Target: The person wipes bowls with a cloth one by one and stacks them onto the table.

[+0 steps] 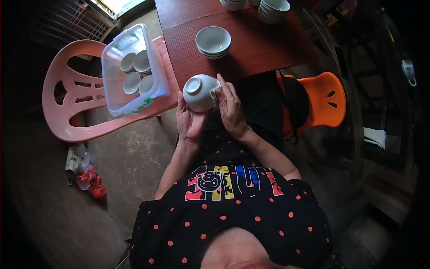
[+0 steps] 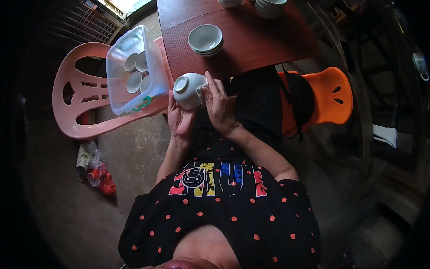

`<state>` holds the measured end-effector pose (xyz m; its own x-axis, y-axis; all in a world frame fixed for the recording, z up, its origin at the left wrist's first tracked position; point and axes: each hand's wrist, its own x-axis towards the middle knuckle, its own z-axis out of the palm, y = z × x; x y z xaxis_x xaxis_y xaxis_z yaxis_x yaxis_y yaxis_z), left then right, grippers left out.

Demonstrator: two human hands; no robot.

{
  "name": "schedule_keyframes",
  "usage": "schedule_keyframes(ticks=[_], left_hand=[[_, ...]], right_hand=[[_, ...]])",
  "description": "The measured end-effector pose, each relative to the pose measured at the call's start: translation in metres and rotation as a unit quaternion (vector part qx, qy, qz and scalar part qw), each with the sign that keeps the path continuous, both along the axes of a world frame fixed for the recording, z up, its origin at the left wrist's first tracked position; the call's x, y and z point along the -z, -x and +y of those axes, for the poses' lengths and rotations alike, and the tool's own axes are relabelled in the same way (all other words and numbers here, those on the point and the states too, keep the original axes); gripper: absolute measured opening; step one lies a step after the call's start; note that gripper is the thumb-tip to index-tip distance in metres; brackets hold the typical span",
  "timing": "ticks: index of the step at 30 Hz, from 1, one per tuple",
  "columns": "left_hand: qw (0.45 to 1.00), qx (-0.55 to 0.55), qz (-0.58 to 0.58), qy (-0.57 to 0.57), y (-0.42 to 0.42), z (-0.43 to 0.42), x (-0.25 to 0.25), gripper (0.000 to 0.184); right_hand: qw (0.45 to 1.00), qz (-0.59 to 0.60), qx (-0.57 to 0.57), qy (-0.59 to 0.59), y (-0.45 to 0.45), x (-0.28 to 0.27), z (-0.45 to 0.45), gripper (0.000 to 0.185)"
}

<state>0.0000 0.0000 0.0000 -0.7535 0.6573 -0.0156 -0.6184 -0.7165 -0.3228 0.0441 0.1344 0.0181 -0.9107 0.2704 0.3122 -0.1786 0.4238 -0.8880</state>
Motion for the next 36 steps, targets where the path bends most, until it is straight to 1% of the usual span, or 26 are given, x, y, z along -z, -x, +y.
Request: schedule_keyframes(ticks=[2,3,5,6,8,9,11,12,13,14,16,17,18,20,21,22,24,25,27,28,29,31,32,34,35,36], left_hand=[[0.997,0.016,0.06,0.044,-0.001,0.0,0.003,0.049],[0.999,0.015,0.044,0.026,-0.012,0.009,0.004,0.049],[0.996,0.061,0.031,0.051,-0.007,-0.001,-0.003,0.05],[0.992,0.084,0.046,0.08,-0.01,-0.001,-0.009,0.051],[0.982,0.142,0.045,0.113,-0.022,0.005,-0.015,0.05],[0.969,0.159,0.029,0.186,-0.025,0.005,-0.014,0.048],[0.965,0.197,0.048,0.166,-0.027,0.007,-0.01,0.045],[0.961,0.208,0.063,0.174,-0.027,0.008,-0.004,0.045],[0.952,0.196,0.076,0.224,-0.028,0.01,-0.006,0.044],[0.951,0.197,0.076,0.224,-0.028,0.012,-0.008,0.044],[0.952,0.143,0.053,0.265,-0.024,0.014,-0.016,0.044],[0.951,0.134,0.051,0.273,-0.021,0.012,-0.022,0.046],[0.951,0.127,0.053,0.278,-0.019,0.011,-0.021,0.046],[0.957,0.117,0.069,0.256,-0.017,0.005,-0.017,0.048],[0.957,0.12,0.069,0.257,-0.018,0.002,-0.013,0.048],[0.958,0.128,0.066,0.246,-0.019,0.0,-0.01,0.048],[0.96,0.143,0.062,0.232,-0.024,-0.001,-0.008,0.047],[0.943,0.149,0.072,0.289,-0.027,-0.001,-0.01,0.046],[0.911,0.163,0.097,0.366,-0.031,0.0,-0.008,0.042],[0.912,0.16,0.097,0.366,-0.031,0.0,-0.002,0.042],[0.916,0.174,0.108,0.346,-0.031,-0.001,0.007,0.044],[0.92,0.189,0.12,0.321,-0.033,0.002,0.002,0.046],[0.92,0.191,0.12,0.322,-0.032,0.003,-0.001,0.046],[0.906,0.169,0.145,0.361,-0.031,0.004,-0.013,0.044],[0.914,0.151,0.113,0.359,-0.03,0.005,-0.016,0.047],[0.918,0.136,0.103,0.359,-0.028,0.005,-0.017,0.048]], right_hand=[[0.962,-0.035,-0.038,0.27,0.009,0.01,0.005,0.053],[0.95,-0.076,-0.03,0.3,0.002,-0.003,0.016,0.051],[0.838,-0.103,-0.112,0.524,0.021,-0.005,0.02,0.046],[0.822,-0.124,-0.168,0.529,0.024,-0.001,0.032,0.043],[0.814,-0.226,-0.268,0.464,0.022,-0.016,0.055,0.045],[0.821,-0.223,-0.329,0.41,0.025,-0.018,0.063,0.047],[0.842,-0.201,-0.403,0.296,0.031,-0.01,0.076,0.039],[0.868,-0.228,-0.393,0.2,0.033,-0.02,0.076,0.041],[0.907,-0.25,-0.325,0.096,0.034,-0.028,0.074,0.042],[0.93,-0.268,-0.251,-0.009,0.035,-0.036,0.07,0.043],[0.984,-0.107,-0.127,-0.059,0.027,-0.045,0.057,0.034],[0.995,-0.02,-0.066,-0.077,0.024,-0.044,0.05,0.031],[0.992,0.03,-0.045,-0.11,0.021,-0.047,0.045,0.029],[0.993,0.022,-0.103,-0.055,0.015,-0.048,0.037,0.03],[0.992,-0.031,-0.117,-0.032,0.014,-0.047,0.038,0.035],[0.993,-0.031,-0.114,-0.032,0.014,-0.044,0.04,0.035],[0.961,-0.192,-0.149,0.131,0.016,-0.032,0.048,0.041],[0.927,-0.212,-0.178,0.253,0.019,-0.022,0.05,0.045],[0.871,-0.25,-0.207,0.368,0.015,-0.017,0.058,0.043],[0.867,-0.266,-0.228,0.355,0.014,-0.018,0.063,0.036],[0.867,-0.266,-0.229,0.354,0.014,-0.018,0.068,0.036],[0.876,-0.304,-0.259,0.272,0.014,-0.022,0.075,0.027],[0.881,-0.301,-0.239,0.275,0.012,-0.024,0.077,0.023],[0.909,-0.226,-0.203,0.286,0.009,-0.041,0.076,0.023],[0.921,-0.157,-0.178,0.308,0.008,-0.037,0.073,0.019],[0.946,-0.102,-0.159,0.262,0.007,-0.041,0.07,0.018]])
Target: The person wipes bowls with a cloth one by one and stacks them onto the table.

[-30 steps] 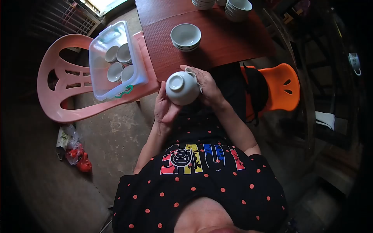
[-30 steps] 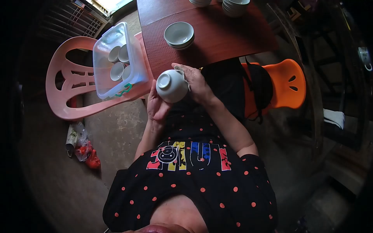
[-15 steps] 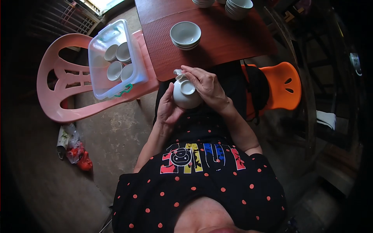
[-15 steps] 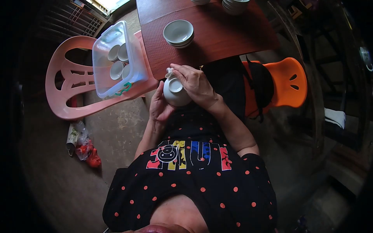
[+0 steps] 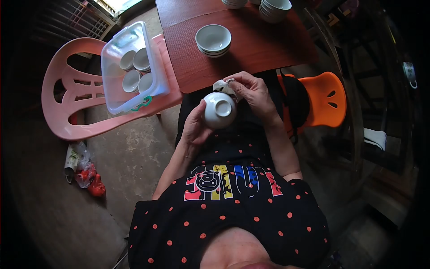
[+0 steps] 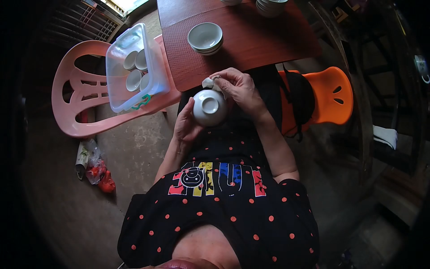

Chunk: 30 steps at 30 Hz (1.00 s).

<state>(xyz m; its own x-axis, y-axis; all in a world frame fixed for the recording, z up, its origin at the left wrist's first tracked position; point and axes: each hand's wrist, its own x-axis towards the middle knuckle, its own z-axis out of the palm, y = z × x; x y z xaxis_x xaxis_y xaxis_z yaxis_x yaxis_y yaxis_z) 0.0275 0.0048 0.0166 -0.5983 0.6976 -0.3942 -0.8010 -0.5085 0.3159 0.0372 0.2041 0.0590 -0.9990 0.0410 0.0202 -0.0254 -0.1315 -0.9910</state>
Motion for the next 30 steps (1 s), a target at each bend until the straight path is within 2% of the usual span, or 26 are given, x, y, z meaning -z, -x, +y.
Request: schedule_keyframes(ticks=[1,4,5,6,8,10,12,13,15,22,24,25,26,27,29,30], left_hand=[[1.0,-0.016,-0.004,-0.001,0.002,-0.001,0.0,0.049],[0.998,-0.053,-0.005,-0.035,0.005,-0.004,0.007,0.048],[0.995,-0.083,-0.004,-0.047,0.006,-0.006,0.011,0.048],[0.993,-0.081,0.013,-0.086,0.007,-0.008,0.009,0.048],[0.992,-0.11,0.024,-0.056,0.01,-0.009,0.005,0.048],[0.989,-0.141,0.047,-0.007,0.012,-0.011,-0.004,0.049],[0.986,-0.156,0.054,-0.005,0.016,-0.012,-0.006,0.049],[0.984,-0.166,0.063,-0.004,0.018,-0.012,-0.007,0.049],[0.984,-0.162,0.076,-0.004,0.021,-0.011,-0.008,0.048],[0.984,-0.157,0.079,0.021,0.031,-0.001,-0.02,0.048],[0.983,-0.155,0.093,0.026,0.036,0.001,-0.025,0.049],[0.982,-0.152,0.106,0.034,0.038,0.001,-0.029,0.05],[0.981,-0.159,0.11,0.034,0.039,0.001,-0.034,0.046],[0.98,-0.16,0.114,0.028,0.042,0.002,-0.036,0.046],[0.964,-0.148,0.21,0.075,0.046,0.002,-0.039,0.04],[0.967,-0.138,0.202,0.064,0.045,0.002,-0.04,0.037]], right_hand=[[0.997,0.058,0.033,-0.044,-0.003,-0.007,-0.005,0.017],[0.983,0.135,-0.008,-0.127,-0.012,-0.018,-0.029,0.021],[0.935,0.218,0.013,-0.28,-0.01,-0.013,-0.037,0.027],[0.935,0.22,0.012,-0.279,-0.009,-0.008,-0.042,0.027],[0.85,0.305,0.086,-0.421,-0.009,0.0,-0.051,0.031],[0.837,0.313,0.105,-0.435,-0.011,-0.006,-0.058,0.032],[0.817,0.291,0.111,-0.485,-0.015,-0.017,-0.058,0.033],[0.818,0.291,0.109,-0.484,-0.013,-0.014,-0.057,0.033],[0.9,0.258,0.071,-0.344,-0.008,-0.008,-0.054,0.036],[0.858,0.286,0.113,-0.412,0.007,-0.019,-0.045,0.04],[0.922,0.235,0.045,-0.306,0.006,-0.024,-0.04,0.04],[0.92,0.238,0.046,-0.309,0.003,-0.029,-0.037,0.04],[0.976,0.136,0.012,-0.172,-0.002,-0.035,-0.035,0.039],[0.999,0.029,-0.024,-0.03,-0.004,-0.041,-0.034,0.039],[0.997,0.072,-0.024,-0.018,-0.001,-0.046,-0.033,0.037],[0.981,0.154,-0.003,-0.118,0.002,-0.051,-0.034,0.036]])
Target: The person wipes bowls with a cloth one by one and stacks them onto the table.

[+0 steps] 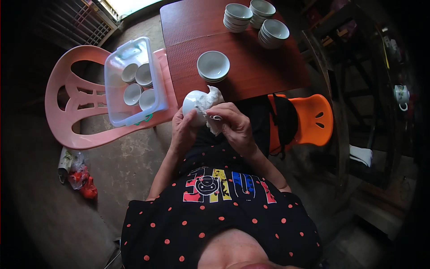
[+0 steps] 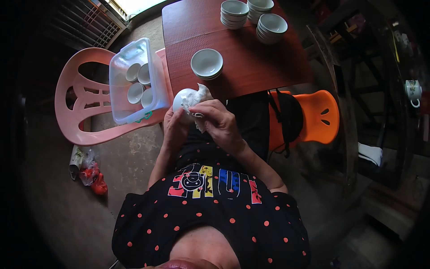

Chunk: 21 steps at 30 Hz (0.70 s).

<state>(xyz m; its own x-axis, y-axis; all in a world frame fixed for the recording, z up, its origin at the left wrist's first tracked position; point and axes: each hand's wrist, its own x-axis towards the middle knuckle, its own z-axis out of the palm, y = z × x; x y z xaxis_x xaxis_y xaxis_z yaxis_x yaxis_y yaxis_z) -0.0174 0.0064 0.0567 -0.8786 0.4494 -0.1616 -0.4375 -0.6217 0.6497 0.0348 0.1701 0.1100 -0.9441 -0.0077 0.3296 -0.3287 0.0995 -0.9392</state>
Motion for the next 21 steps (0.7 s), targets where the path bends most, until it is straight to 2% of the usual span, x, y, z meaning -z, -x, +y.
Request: schedule_keyframes(ticks=[1,2,4,5,6,7,8,10,11,12,13,14,15,16,17,18,19,20,21], left_hand=[[0.995,0.021,0.057,0.081,-0.003,0.001,-0.001,0.037],[0.979,0.04,0.114,0.162,-0.006,0.001,-0.003,0.038],[0.967,0.102,0.144,0.184,-0.011,0.0,-0.002,0.039],[0.959,0.124,0.17,0.192,-0.012,0.0,0.003,0.039],[0.953,0.14,0.169,0.21,-0.013,0.001,0.001,0.039],[0.953,0.153,0.16,0.205,-0.015,0.001,-0.002,0.038],[0.953,0.169,0.151,0.2,-0.018,0.001,-0.006,0.038],[0.952,0.151,0.169,0.207,-0.018,0.006,-0.018,0.037],[0.953,0.156,0.151,0.211,-0.016,0.006,-0.016,0.034],[0.954,0.161,0.131,0.214,-0.015,0.006,-0.013,0.032],[0.955,0.156,0.131,0.213,-0.012,0.006,-0.011,0.032],[0.938,0.16,0.191,0.239,-0.01,0.006,-0.009,0.03],[0.917,0.163,0.25,0.266,-0.007,0.006,-0.01,0.027],[0.922,0.186,0.223,0.256,-0.007,0.003,-0.012,0.021],[0.921,0.221,0.195,0.254,-0.007,0.0,-0.016,0.022],[0.919,0.253,0.166,0.252,-0.007,-0.002,-0.022,0.022],[0.933,0.231,0.167,0.222,-0.011,0.001,-0.025,0.026],[0.927,0.237,0.174,0.233,-0.012,0.002,-0.031,0.028],[0.921,0.243,0.182,0.244,-0.012,0.003,-0.036,0.031]], right_hand=[[0.991,0.086,0.026,-0.095,0.003,-0.004,-0.002,0.035],[0.959,0.127,0.044,-0.249,0.007,-0.007,-0.006,0.031],[0.959,0.078,0.076,-0.263,0.014,0.01,-0.013,0.032],[0.973,0.067,0.085,-0.203,0.021,0.029,-0.008,0.038],[0.995,-0.084,0.023,-0.056,0.025,0.03,0.001,0.042],[0.967,-0.232,-0.039,0.094,0.028,0.032,0.009,0.046],[0.926,-0.265,-0.082,0.258,0.034,0.054,0.014,0.052],[0.911,-0.283,-0.105,0.28,0.031,0.044,0.015,0.055],[0.945,-0.247,-0.046,0.209,0.025,0.037,0.014,0.046],[0.988,-0.152,-0.016,0.018,0.023,0.023,0.009,0.041],[0.983,-0.047,0.015,-0.175,0.021,0.013,0.004,0.038],[0.955,0.035,0.016,-0.294,0.017,0.01,-0.003,0.034],[0.947,0.05,0.002,-0.318,0.017,0.008,-0.003,0.033],[0.938,0.066,-0.011,-0.341,0.019,0.006,-0.002,0.033],[0.958,0.05,-0.007,-0.281,0.026,0.015,0.003,0.031],[0.989,-0.076,-0.04,-0.117,0.034,0.022,0.011,0.035],[0.975,-0.203,-0.073,0.051,0.04,0.03,0.018,0.041],[0.909,-0.322,-0.115,0.239,0.046,0.04,0.021,0.052],[0.859,-0.348,-0.138,0.349,0.043,0.037,0.02,0.053]])
